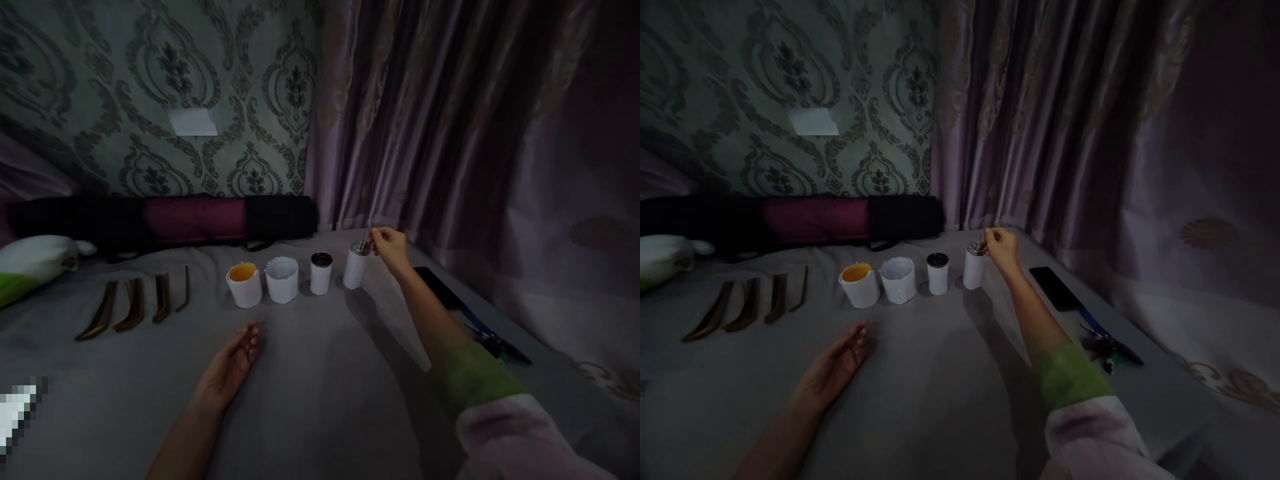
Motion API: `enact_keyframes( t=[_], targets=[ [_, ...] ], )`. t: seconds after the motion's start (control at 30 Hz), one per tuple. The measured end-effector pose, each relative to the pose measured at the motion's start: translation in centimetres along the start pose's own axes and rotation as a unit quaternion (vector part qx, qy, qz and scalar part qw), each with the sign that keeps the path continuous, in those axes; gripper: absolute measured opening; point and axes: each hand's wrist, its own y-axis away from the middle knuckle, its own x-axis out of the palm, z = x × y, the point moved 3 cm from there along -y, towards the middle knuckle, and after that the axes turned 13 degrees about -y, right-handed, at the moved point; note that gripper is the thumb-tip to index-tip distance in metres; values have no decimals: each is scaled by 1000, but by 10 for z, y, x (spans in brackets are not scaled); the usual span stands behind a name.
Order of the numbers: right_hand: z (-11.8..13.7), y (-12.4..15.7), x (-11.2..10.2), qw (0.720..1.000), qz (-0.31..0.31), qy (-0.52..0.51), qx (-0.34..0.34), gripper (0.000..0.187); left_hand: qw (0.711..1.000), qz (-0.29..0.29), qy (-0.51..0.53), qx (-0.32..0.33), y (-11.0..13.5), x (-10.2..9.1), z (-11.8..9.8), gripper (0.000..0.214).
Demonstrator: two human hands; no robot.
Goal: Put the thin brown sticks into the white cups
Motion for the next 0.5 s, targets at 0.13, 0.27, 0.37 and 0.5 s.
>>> enact_keyframes(
  t=[0.13,0.27,0.37,0.5],
  targets=[
    [0,-1,0,998,6,51,-23,26,1000,6,-1,4,-1,-1,1,20],
    [0,-1,-2,992,9,116,-57,26,1000,5,1,2,-1,-2,1,20],
    [-5,-2,-2,986,24,157,-58,26,1000,2,1,0,-1,-2,1,20],
    [-13,-2,-3,980,39,186,-55,25,1000,1,0,-2,-1,-1,1,21]
  ],
)
